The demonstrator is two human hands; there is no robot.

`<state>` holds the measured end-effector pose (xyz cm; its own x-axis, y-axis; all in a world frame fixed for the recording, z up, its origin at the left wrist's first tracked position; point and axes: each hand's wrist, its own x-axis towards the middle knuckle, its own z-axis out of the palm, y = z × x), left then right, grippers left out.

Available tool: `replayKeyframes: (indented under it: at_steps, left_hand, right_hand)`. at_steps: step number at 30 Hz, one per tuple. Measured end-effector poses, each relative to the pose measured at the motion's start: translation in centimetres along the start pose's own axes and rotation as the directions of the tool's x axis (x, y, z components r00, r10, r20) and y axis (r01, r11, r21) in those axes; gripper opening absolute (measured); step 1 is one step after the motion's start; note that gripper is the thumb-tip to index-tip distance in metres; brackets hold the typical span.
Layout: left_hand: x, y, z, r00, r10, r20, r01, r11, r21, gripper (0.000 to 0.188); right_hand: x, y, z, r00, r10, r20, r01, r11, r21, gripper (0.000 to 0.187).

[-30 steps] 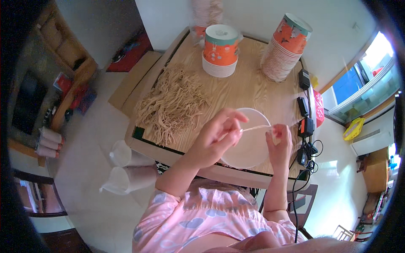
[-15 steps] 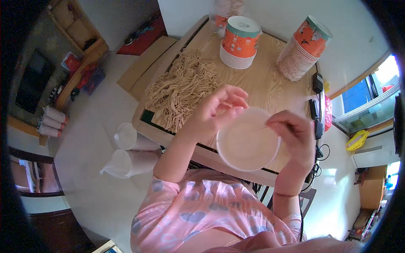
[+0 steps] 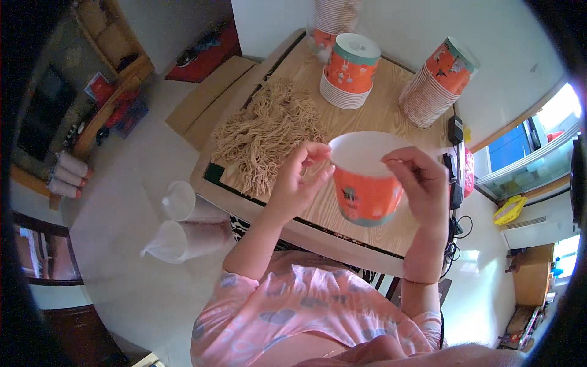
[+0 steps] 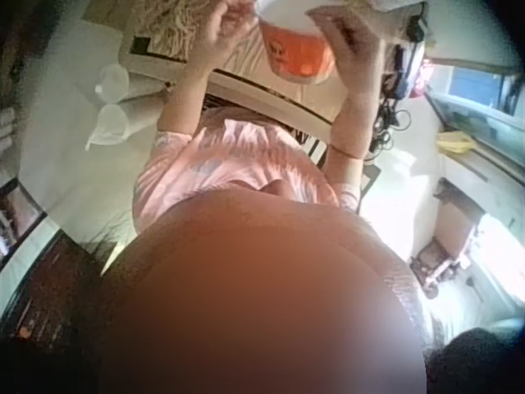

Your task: The recorder is threading and tying strings through holes in paper bowls for packaging.

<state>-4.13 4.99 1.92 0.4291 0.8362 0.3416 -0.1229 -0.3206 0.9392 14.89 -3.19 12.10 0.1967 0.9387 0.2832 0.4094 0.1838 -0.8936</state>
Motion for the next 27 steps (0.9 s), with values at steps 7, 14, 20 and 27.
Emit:
replayKeyframes:
  at_steps: [7,14,20,27]
  left_hand:
    - [-1.2,-6.0,1.7,0.992,0.091,-0.082,-0.056,0.932,0.357,0.077]
    - [-0.1,-8.3,1.1,0.97,-0.223,-0.093,0.215,0.973,-0.08,0.07]
    - [1.7,-10.5,1.5,0.823,-0.464,0.328,0.495,0.869,-0.015,0.068]
    - [1.1,-11.6,2.1,0.831,-0.529,0.172,0.553,0.819,-0.152,0.048]
  right_hand:
    - [2.2,0.5,2.8,0.983,-0.053,0.175,0.072,0.992,-0.104,0.021]
    - [2.7,0.7,4.9,0.903,-0.152,0.402,0.219,0.968,-0.126,0.026]
    - [2.1,0.4,5.0,0.842,-0.158,0.515,0.225,0.972,-0.07,0.024]
    - [1.5,-0.3,2.8,0.943,-0.167,0.287,0.197,0.977,-0.079,0.025]
